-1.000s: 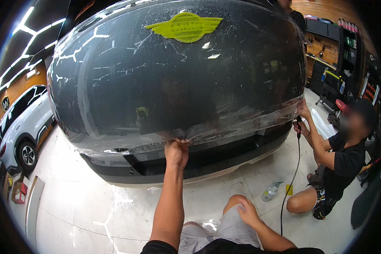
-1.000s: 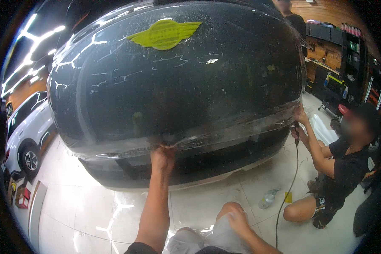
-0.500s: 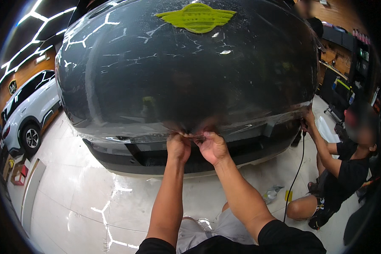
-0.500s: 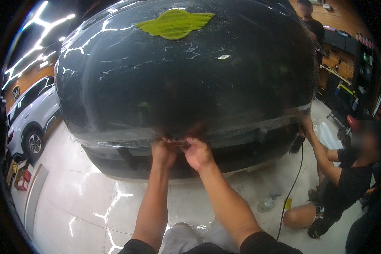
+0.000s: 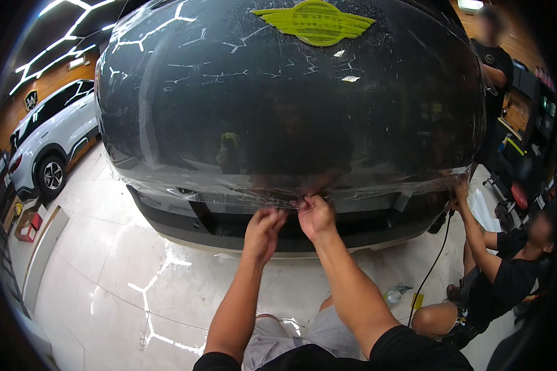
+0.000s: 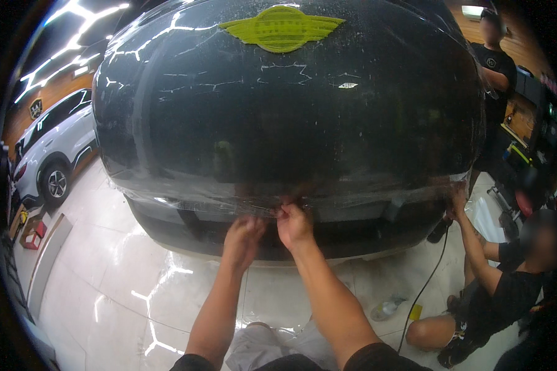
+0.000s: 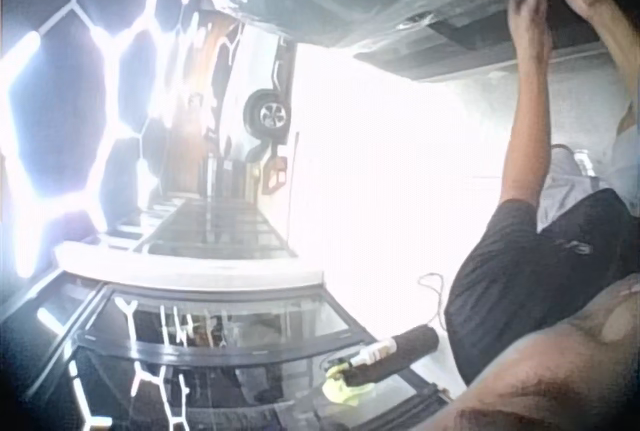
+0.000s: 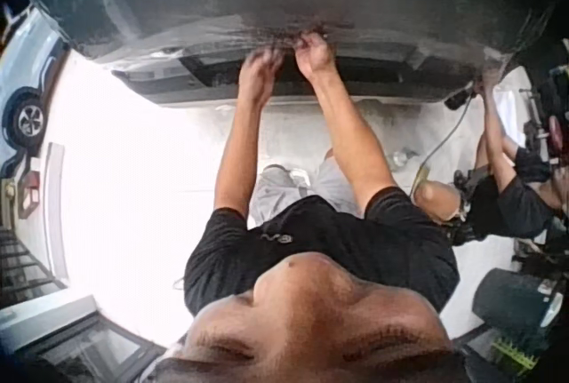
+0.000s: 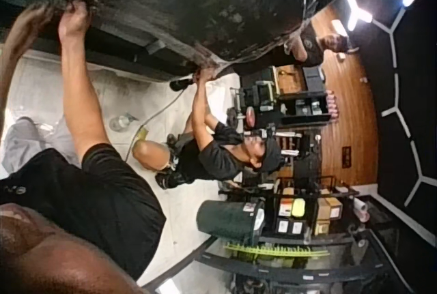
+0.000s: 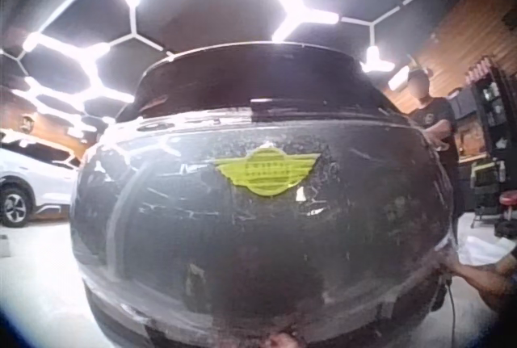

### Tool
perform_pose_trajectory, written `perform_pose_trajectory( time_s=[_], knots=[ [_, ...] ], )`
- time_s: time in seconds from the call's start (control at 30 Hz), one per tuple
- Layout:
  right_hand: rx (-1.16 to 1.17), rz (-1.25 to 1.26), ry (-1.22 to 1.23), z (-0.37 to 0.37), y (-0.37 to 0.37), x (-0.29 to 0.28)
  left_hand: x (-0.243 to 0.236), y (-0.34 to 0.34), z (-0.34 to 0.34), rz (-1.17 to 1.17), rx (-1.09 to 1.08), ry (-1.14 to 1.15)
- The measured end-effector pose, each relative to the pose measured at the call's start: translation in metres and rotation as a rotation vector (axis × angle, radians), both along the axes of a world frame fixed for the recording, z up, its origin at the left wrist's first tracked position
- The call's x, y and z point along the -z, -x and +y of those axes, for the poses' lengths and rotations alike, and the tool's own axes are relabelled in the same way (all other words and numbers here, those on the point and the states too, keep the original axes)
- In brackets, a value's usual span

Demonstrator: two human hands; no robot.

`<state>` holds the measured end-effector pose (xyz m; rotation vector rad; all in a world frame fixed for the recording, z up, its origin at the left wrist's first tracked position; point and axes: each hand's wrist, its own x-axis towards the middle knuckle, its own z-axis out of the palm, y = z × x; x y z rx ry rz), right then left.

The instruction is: The person applies a protective film to the rear of a car, smoothing it with a yellow squeegee and using a heat gun to stretch the material. They use a utility knife to trim the film around the manufacturer's emblem and edges, ensuring a precise fit.

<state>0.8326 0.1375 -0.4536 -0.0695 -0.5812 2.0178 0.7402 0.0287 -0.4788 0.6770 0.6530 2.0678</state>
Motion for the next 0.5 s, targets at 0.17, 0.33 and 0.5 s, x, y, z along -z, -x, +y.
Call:
perform_pose_trajectory(
  time_s=[0.17,0.33,0.5],
  knots=[
    [-0.097,0.058,-0.014,0.012,0.005,0.015,0.182,-0.005,-0.15,1.331,0.102,0.992],
    [-0.151,-0.017,-0.003,0.016,0.018,0.051,0.338,-0.05,-0.395,1.363,0.388,1.513],
    [-0.145,0.001,-0.044,0.001,0.009,0.025,0.329,-0.065,-0.34,1.414,0.136,1.314]
  ],
)
